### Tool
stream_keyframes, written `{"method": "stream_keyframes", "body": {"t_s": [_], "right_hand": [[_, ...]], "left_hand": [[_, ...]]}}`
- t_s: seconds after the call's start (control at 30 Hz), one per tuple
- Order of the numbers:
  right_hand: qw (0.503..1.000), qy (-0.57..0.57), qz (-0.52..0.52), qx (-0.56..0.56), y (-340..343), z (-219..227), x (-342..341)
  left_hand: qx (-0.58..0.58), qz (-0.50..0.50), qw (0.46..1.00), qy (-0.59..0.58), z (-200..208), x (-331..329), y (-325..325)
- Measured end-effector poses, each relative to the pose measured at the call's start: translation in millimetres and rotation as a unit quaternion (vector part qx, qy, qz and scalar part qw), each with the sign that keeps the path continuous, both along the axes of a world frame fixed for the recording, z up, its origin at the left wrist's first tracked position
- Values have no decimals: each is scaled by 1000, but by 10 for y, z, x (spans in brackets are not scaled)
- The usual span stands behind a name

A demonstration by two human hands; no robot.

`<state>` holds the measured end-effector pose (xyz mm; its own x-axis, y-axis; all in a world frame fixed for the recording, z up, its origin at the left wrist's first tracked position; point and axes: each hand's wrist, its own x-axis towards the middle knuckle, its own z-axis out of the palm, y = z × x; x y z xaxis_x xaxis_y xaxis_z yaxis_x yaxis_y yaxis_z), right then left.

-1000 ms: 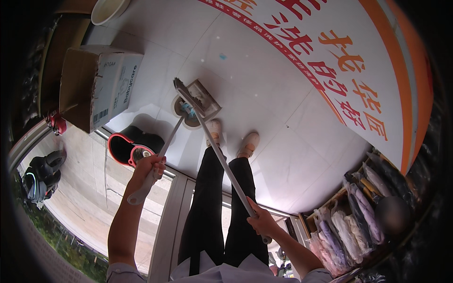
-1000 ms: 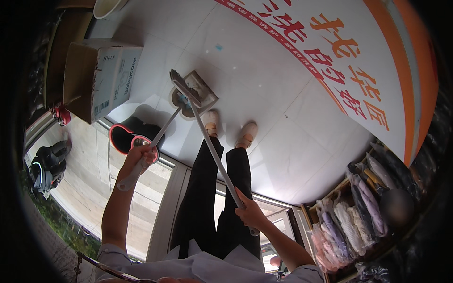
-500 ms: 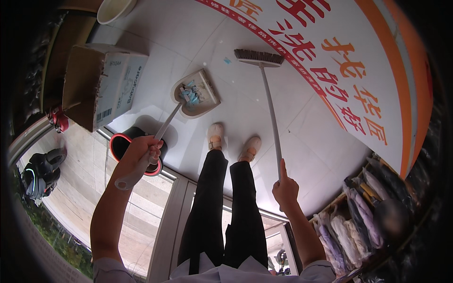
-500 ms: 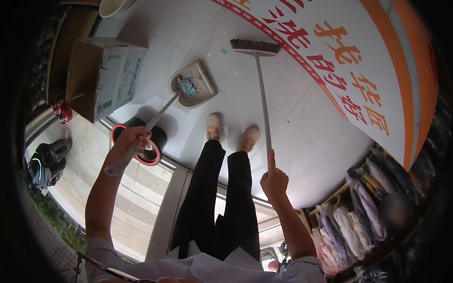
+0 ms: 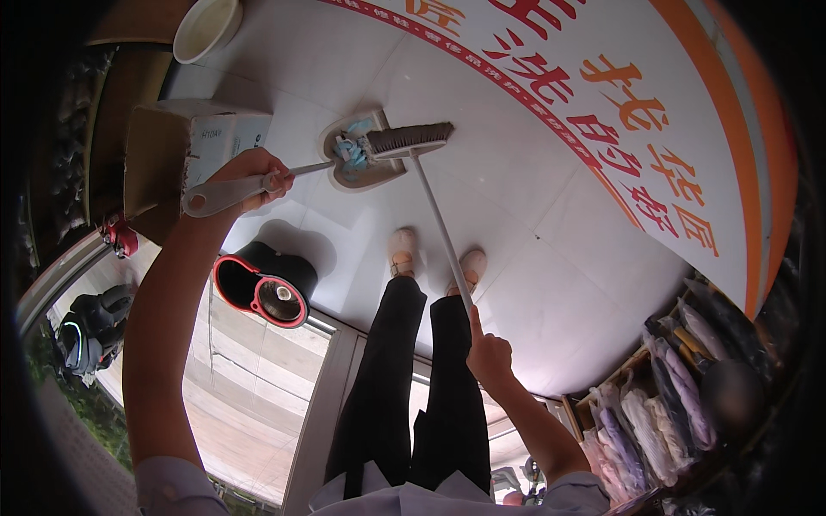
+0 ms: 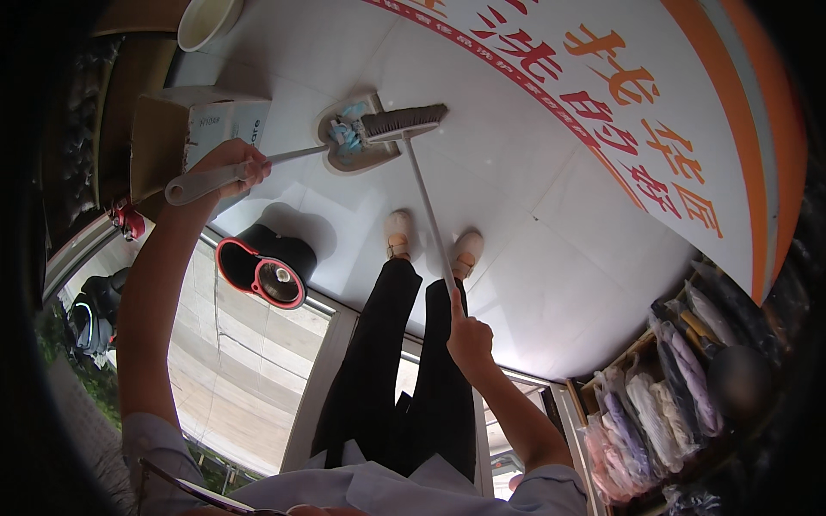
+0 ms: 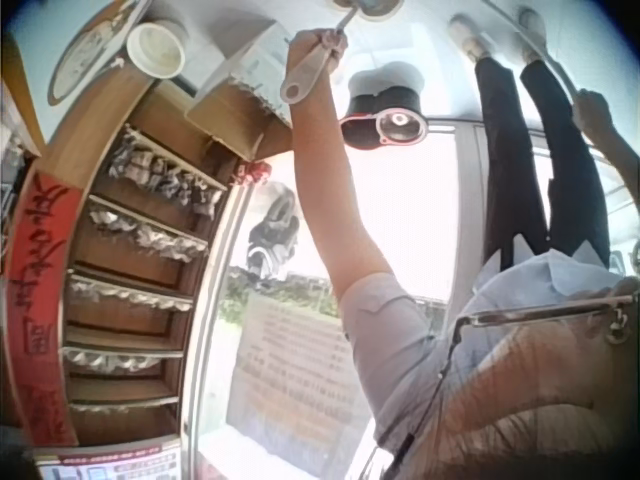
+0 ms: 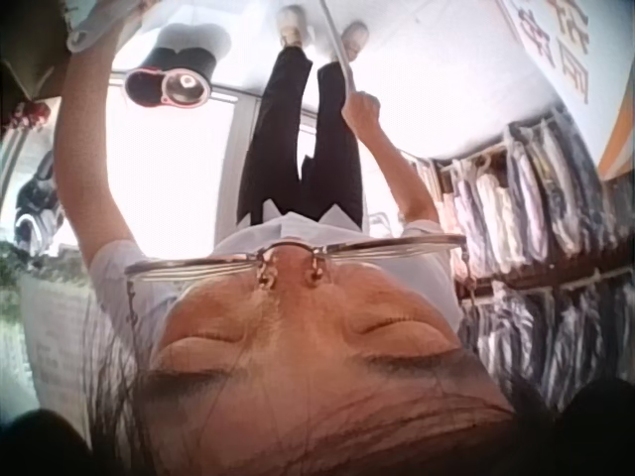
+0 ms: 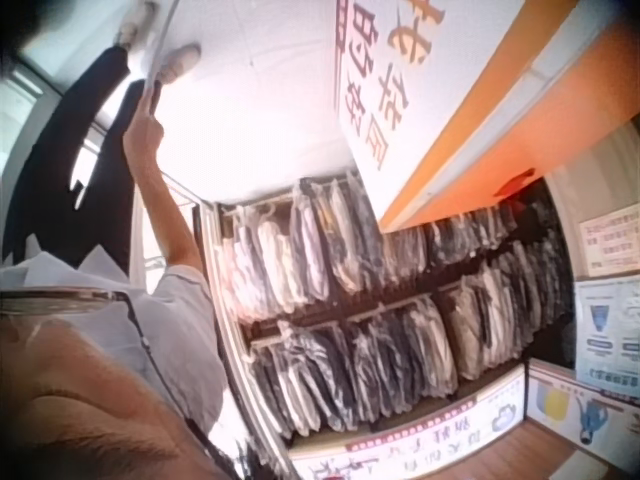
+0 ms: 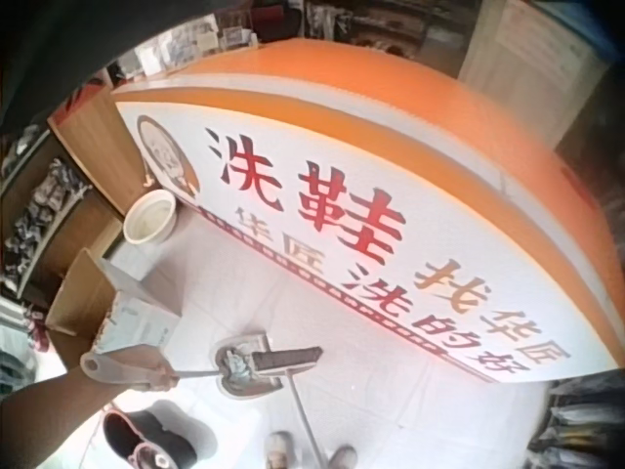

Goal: The person sweeps the tiled floor of a cluttered shop using a broom and dustpan, gathering small debris into the dustpan. They move around the room, sweeping near shelves, a counter, and the entrance, then empty the dustpan contents into a black trash bag.

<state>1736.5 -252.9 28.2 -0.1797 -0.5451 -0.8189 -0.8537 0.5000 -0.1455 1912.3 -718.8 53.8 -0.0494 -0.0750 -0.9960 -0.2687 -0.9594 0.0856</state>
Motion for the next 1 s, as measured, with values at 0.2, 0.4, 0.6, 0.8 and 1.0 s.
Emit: {"method": "stream_keyframes", "body": {"t_s": [0.2, 0.4, 0.6, 0.8, 1.0], "right_hand": [[997, -41, -54, -48, 395, 413, 3], [981, -27, -185, -50, 731, 609, -92], [902, -44, -428, -38, 430, 402, 54], [732, -267, -624, 64, -42, 446, 956], [663, -407, -619, 110, -311, 936, 1291]], "left_hand": [[33, -18, 999, 14, -116, 477, 64], [-28, -137, 990, 3, 146, 852, 418], [-47, -161, 986, -3, 484, 901, 848], [-89, -194, 976, 39, 392, 888, 1262], [-103, -172, 979, 41, 370, 956, 1364]]}}
